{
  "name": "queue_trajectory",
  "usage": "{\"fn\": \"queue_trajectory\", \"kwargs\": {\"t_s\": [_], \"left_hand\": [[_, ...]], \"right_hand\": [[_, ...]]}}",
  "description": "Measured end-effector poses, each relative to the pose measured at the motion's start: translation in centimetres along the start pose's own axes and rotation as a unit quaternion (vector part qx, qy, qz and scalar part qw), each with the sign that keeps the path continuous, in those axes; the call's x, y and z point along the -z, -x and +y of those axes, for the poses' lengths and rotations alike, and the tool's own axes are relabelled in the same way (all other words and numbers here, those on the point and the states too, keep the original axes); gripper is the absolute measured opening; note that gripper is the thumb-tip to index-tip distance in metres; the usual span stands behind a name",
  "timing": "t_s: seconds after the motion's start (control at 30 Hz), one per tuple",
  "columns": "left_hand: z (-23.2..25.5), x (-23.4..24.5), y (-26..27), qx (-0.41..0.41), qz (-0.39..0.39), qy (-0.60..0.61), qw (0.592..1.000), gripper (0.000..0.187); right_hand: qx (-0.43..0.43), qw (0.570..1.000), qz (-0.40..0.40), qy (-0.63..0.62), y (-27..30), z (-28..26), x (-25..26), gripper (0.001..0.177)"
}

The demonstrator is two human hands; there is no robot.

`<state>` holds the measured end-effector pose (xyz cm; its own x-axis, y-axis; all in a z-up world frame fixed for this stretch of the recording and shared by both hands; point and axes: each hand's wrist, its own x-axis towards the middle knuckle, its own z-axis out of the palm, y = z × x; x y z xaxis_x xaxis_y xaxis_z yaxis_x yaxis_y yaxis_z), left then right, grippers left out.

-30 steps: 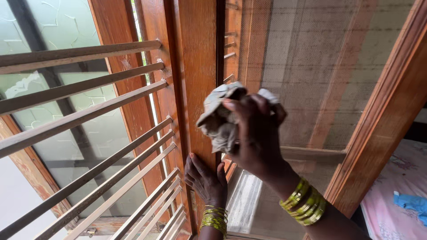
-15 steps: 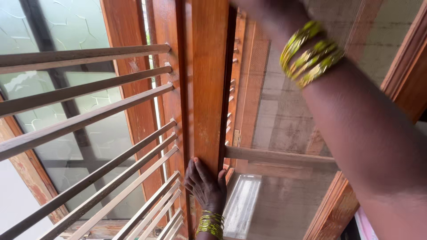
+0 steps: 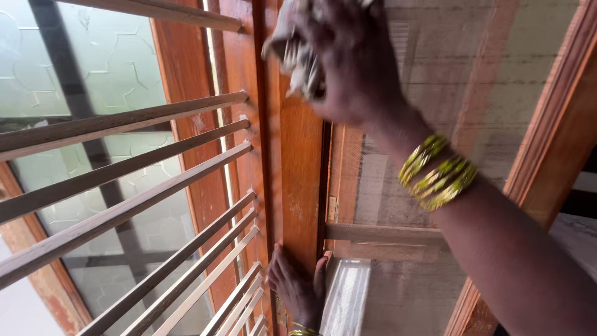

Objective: The person wipes the metal bars and wooden frame of a window using a cloth. They dip the cloth into a bucket of water on the floor to wet it, then continue wiping the window frame and mesh screen. The person also wipes the floor near the window base.

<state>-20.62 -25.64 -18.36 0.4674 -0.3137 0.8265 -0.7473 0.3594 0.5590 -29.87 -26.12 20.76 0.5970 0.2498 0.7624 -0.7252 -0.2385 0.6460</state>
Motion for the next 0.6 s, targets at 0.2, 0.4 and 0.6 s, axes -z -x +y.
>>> {"fn": "queue_trajectory", "kwargs": {"t_s": [0.2,0.4,0.6], "left_hand": [[-0.1,1.0,-0.8,0.006,-0.015,0.022,1.000,0.103],[0.6,1.3,-0.7,0.042,-0.021,0.033,0.998,0.101],[-0.3,1.2,-0.6,0.002,-0.028,0.024,0.999,0.101]], "right_hand": [[-0.023,0.983,-0.140,-0.113,6.2,-6.7,3.4,0.098],[0.040,0.988,-0.140,-0.052,7.0,-6.2,3.3,0.064],[0.118,0.991,-0.034,0.051,2.3,-1.2,-0.9,0.053]]}}
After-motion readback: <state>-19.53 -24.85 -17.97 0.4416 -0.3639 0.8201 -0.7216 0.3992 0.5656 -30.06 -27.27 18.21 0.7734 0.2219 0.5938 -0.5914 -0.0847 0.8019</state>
